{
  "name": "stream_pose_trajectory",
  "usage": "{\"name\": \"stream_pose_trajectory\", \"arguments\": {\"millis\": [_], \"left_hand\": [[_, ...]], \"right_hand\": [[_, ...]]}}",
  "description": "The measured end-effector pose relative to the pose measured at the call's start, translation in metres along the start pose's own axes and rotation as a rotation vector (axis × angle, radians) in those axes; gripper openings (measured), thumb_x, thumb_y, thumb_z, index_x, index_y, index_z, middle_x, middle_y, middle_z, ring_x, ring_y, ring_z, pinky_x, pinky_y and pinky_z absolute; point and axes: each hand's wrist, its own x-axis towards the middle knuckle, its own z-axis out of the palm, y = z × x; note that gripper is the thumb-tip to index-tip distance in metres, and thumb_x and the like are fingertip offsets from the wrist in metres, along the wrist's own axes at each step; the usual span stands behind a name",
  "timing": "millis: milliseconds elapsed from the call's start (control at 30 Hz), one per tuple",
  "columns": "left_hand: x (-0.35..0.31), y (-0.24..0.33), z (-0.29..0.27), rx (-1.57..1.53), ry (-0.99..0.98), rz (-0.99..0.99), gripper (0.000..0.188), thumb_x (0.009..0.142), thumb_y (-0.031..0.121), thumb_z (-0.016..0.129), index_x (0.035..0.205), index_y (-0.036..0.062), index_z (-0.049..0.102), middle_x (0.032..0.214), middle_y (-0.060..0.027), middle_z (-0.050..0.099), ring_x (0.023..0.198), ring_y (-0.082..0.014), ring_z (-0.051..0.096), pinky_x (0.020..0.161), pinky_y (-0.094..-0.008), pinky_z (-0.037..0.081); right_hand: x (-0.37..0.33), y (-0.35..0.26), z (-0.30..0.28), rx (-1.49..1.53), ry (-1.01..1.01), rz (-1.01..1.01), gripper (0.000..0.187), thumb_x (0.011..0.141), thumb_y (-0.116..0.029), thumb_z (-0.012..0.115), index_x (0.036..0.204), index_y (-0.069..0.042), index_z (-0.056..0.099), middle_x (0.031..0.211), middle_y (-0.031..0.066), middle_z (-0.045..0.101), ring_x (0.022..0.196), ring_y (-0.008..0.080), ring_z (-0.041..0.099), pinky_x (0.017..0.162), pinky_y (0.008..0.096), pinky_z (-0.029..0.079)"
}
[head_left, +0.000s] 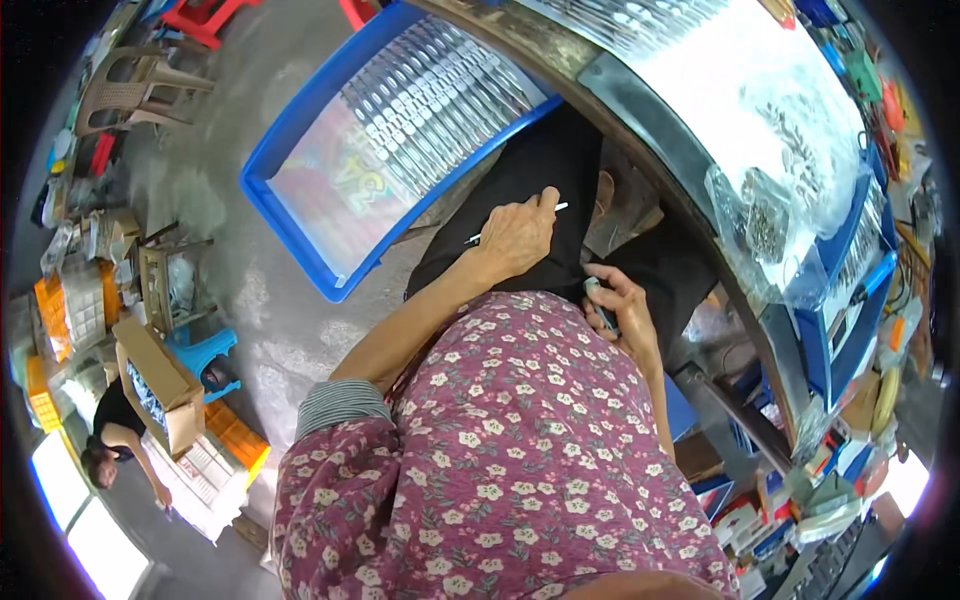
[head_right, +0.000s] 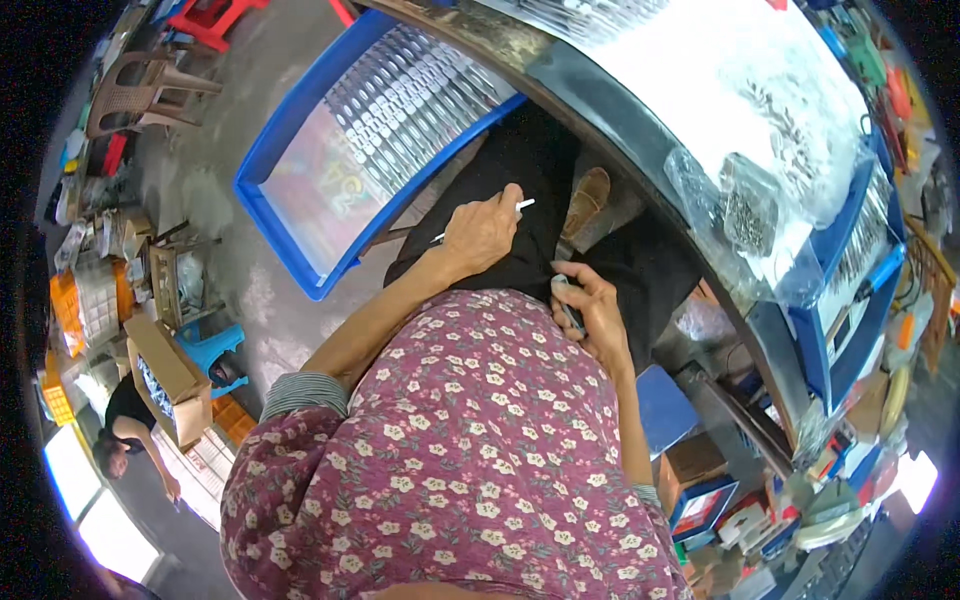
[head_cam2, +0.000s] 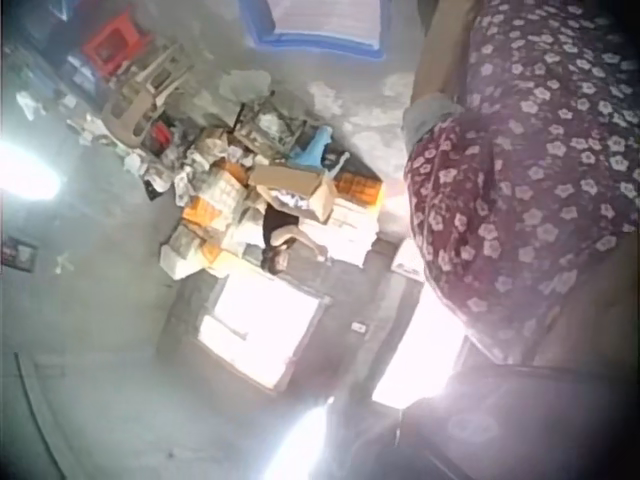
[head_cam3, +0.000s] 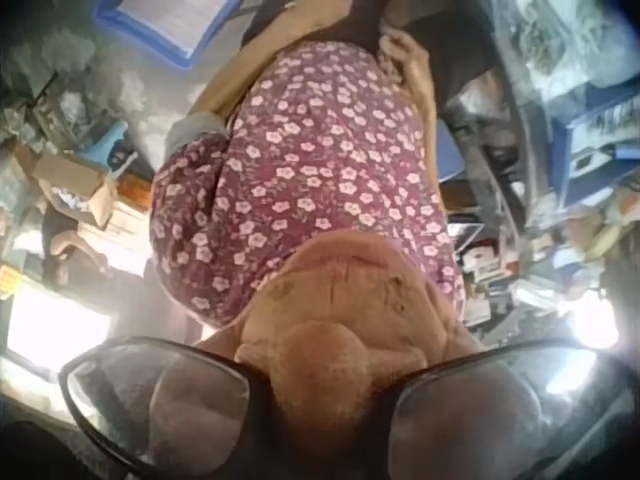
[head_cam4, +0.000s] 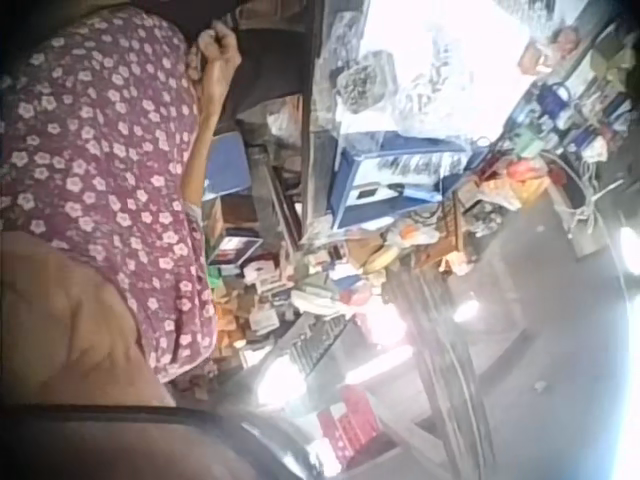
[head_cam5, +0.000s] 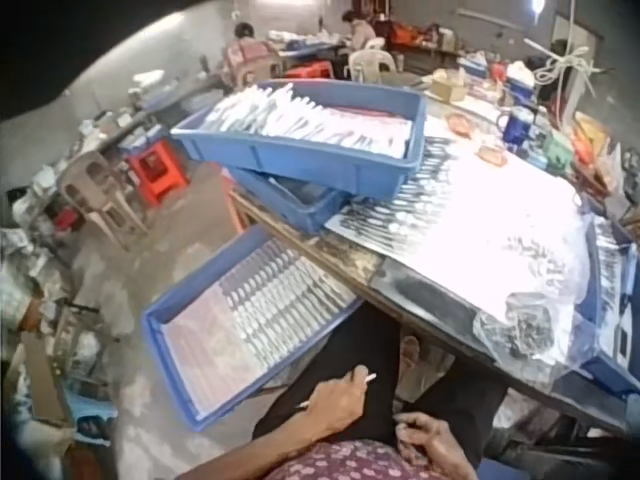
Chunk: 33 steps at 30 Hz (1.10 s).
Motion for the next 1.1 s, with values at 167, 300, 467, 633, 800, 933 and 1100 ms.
{"name": "stream_pose_trajectory", "arguments": {"millis": [167, 300, 467, 633, 800, 933, 1100], "left_hand": [[0.005, -0.007, -0.02, -0.245, -0.001, -0.139, 0.015, 0.087, 0.014, 0.051, 0.091, 0.0033, 0.041, 0.066, -0.02, 0.056, 0.061, -0.0326, 0.059, 0.053, -0.0391, 0.045], [0.009, 0.003, -0.064, -0.67, -0.09, -0.209, 0.011, 0.088, 0.013, 0.051, 0.093, 0.0034, 0.048, 0.067, -0.0079, 0.05, 0.06, -0.0162, 0.051, 0.055, -0.0286, 0.042], [0.013, 0.002, -0.106, -0.895, 0.011, -0.213, 0.01, 0.084, 0.007, 0.053, 0.092, 0.0009, 0.053, 0.087, -0.0006, 0.05, 0.083, -0.0082, 0.048, 0.076, -0.0209, 0.038], [0.024, -0.022, -0.116, -0.893, 0.208, -0.346, 0.011, 0.08, 0.006, 0.058, 0.089, -0.0009, 0.056, 0.079, -0.0014, 0.051, 0.077, -0.0087, 0.049, 0.069, -0.0215, 0.04], [0.019, -0.058, -0.138, -0.765, 0.421, -0.375, 0.012, 0.08, 0.007, 0.059, 0.086, -0.0019, 0.055, 0.07, -0.0027, 0.051, 0.064, -0.0092, 0.049, 0.059, -0.0224, 0.04], [0.012, -0.099, -0.144, -0.969, 0.661, -0.569, 0.01, 0.079, 0.007, 0.058, 0.081, -0.0017, 0.052, 0.068, -0.0073, 0.053, 0.059, -0.0139, 0.053, 0.054, -0.0271, 0.045], [-0.018, -0.165, -0.128, -1.239, 0.795, -0.492, 0.007, 0.077, 0.003, 0.056, 0.078, -0.0018, 0.051, 0.068, -0.0106, 0.054, 0.06, -0.0193, 0.056, 0.056, -0.0316, 0.048]], "right_hand": [[0.014, 0.001, 0.002, 0.022, -0.004, 0.007, 0.03, 0.084, -0.003, 0.055, 0.113, 0.0, 0.051, 0.066, 0.006, 0.052, 0.045, 0.0067, 0.044, 0.033, 0.0173, 0.024], [0.016, -0.007, 0.001, 0.036, -0.047, -0.026, 0.033, 0.083, -0.004, 0.055, 0.115, 0.002, 0.051, 0.067, 0.005, 0.052, 0.048, 0.0066, 0.046, 0.035, 0.0171, 0.028], [0.023, -0.004, -0.008, -0.057, -0.053, -0.024, 0.035, 0.082, -0.005, 0.056, 0.116, -0.001, 0.051, 0.07, 0.0072, 0.055, 0.051, 0.0116, 0.051, 0.039, 0.0218, 0.036], [0.034, -0.004, -0.016, 0.032, -0.119, 0.012, 0.038, 0.082, -0.008, 0.059, 0.118, 0.0, 0.049, 0.074, 0.0077, 0.055, 0.054, 0.0132, 0.052, 0.042, 0.0236, 0.039], [0.029, -0.003, -0.015, 0.128, -0.125, 0.063, 0.041, 0.083, -0.007, 0.06, 0.12, 0.003, 0.045, 0.072, 0.0079, 0.054, 0.055, 0.0118, 0.05, 0.038, 0.0231, 0.034], [0.03, -0.007, -0.017, 0.155, -0.163, 0.097, 0.041, 0.083, -0.007, 0.061, 0.12, 0.004, 0.045, 0.074, 0.0094, 0.053, 0.054, 0.0118, 0.048, 0.039, 0.0224, 0.032], [0.039, 0.002, -0.02, 0.181, -0.206, 0.098, 0.039, 0.085, -0.012, 0.06, 0.119, 0.002, 0.047, 0.072, 0.0072, 0.053, 0.055, 0.0106, 0.048, 0.038, 0.0212, 0.032]]}}
